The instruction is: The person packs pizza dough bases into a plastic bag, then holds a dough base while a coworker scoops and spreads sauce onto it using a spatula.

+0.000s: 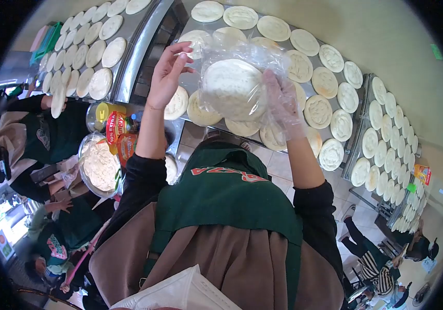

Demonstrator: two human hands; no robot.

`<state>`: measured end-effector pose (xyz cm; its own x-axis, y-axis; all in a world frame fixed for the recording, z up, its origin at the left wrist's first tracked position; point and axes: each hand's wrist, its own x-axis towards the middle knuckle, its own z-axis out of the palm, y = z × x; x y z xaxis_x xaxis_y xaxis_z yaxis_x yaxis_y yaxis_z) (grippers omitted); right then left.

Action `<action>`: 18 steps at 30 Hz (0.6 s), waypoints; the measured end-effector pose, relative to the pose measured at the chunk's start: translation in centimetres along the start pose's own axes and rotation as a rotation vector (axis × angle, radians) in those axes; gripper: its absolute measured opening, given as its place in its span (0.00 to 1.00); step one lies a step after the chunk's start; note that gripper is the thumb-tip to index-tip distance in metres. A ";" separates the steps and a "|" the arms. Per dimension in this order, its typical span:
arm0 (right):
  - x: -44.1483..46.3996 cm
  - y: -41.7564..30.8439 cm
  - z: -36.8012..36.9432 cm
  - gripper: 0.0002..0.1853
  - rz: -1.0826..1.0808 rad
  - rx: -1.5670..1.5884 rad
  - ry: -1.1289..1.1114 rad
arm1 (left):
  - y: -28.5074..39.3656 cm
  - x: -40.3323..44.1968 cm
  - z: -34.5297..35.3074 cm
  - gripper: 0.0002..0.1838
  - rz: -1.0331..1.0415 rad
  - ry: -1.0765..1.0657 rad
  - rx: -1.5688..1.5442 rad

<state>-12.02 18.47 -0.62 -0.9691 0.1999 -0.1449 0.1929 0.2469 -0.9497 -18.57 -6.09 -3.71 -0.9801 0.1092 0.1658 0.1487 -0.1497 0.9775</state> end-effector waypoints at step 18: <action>-2.3 -0.9 -1.7 0.21 0.206 0.451 -0.153 | 2.0 0.2 3.6 0.02 0.296 -0.106 -0.038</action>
<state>-9.66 19.35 1.00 -0.9360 0.0524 -0.3481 0.3289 -0.2226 -0.9178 -18.00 -2.87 -1.29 -0.8755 0.1567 0.4571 0.4185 -0.2270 0.8794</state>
